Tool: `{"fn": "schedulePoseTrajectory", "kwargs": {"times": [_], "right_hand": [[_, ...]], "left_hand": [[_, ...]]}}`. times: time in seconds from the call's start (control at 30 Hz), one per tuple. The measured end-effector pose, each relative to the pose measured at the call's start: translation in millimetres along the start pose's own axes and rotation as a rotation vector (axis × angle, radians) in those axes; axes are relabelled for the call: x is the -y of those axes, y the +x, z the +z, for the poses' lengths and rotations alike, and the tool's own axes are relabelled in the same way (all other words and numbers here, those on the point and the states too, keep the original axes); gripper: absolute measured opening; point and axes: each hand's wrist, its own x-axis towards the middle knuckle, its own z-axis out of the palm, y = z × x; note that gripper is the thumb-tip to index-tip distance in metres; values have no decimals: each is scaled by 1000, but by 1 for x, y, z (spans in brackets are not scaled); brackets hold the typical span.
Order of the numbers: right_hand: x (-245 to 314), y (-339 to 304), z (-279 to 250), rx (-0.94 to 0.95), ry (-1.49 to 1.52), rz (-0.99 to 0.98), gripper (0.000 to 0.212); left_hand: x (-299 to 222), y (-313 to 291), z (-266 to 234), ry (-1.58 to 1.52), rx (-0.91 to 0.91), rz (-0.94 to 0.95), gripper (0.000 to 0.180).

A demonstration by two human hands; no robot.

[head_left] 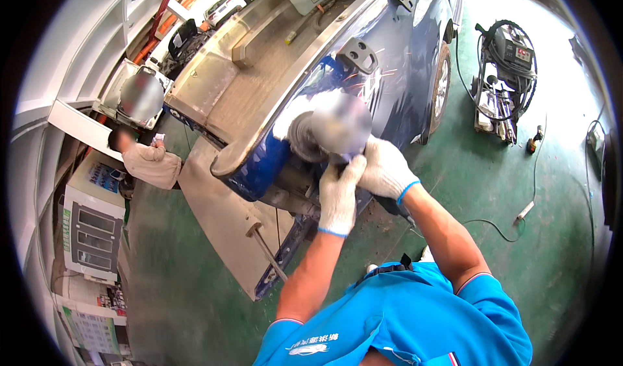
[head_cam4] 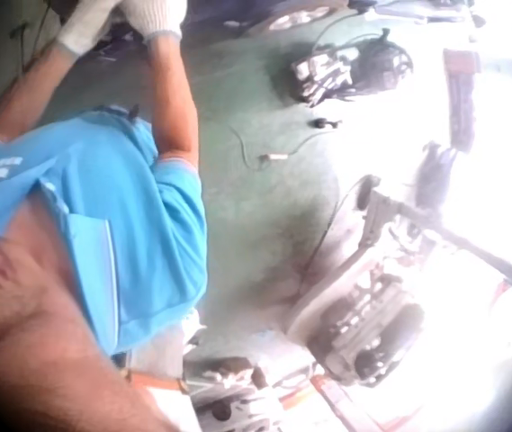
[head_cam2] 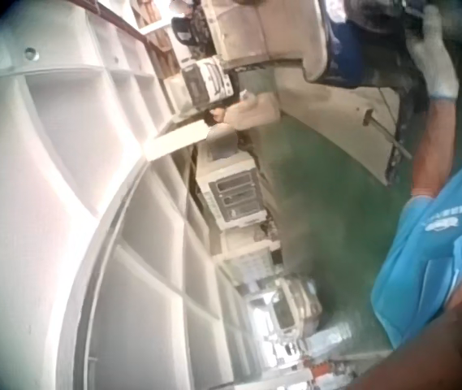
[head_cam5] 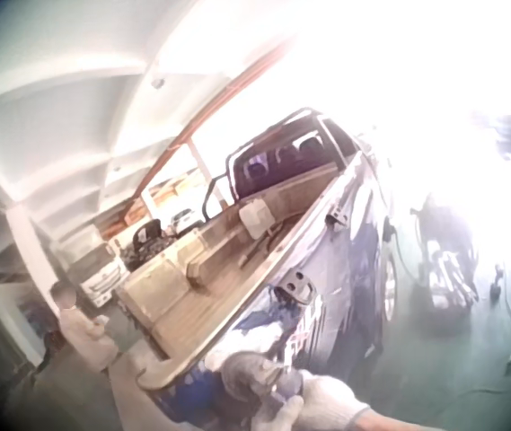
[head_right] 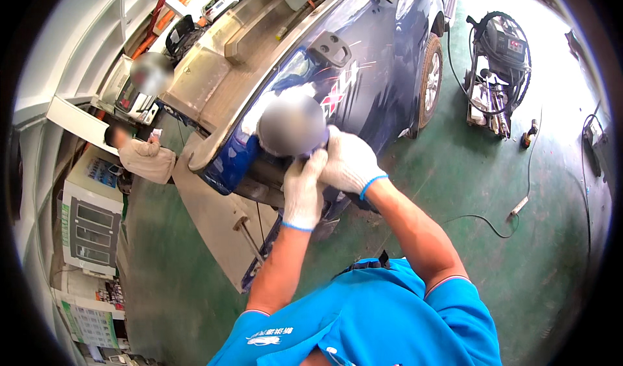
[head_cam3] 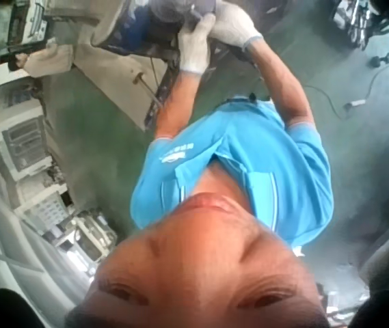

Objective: The person uses an angle grinder to remove paint and smooth the surface of a blue car's rear quarter panel and wheel arch. They move around the vehicle, grinding different sections and occasionally wiping the surface with a cloth.

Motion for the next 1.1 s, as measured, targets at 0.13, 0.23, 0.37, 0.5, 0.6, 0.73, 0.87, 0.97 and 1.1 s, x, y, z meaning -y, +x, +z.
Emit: {"fn": "schedulePoseTrajectory", "kwargs": {"times": [0.13, 0.23, 0.37, 0.5, 0.6, 0.73, 0.87, 0.97, 1.1], "right_hand": [[1, 0, -4, -1, 99, -22, 50], [10, 10, -10, 21, 131, 36, 50], [-13, 0, 7, -5, 184, -33, 51], [2, 9, -2, -56, 115, 19, 52], [-10, -1, 0, -85, 25, 4, 52], [3, 9, -13, -88, -65, 52, 52], [-7, 12, -17, -104, -16, 71, 52], [-15, 4, -13, -107, 4, 123, 52], [-16, 18, -18, -106, -76, 122, 52]], "left_hand": [[2, 6, 1, 48, -53, 7, 48], [-10, 16, 0, 84, -31, -16, 47], [3, -4, 8, 41, -110, 31, 50], [-7, 20, -3, 58, -7, -78, 46], [14, 16, 3, -22, -29, -59, 47], [-1, 25, 5, -37, 64, -81, 47], [8, 38, 10, -36, 94, -51, 45], [16, 35, 12, -16, 55, -126, 46], [0, 43, 18, -65, 95, -107, 48]]}}
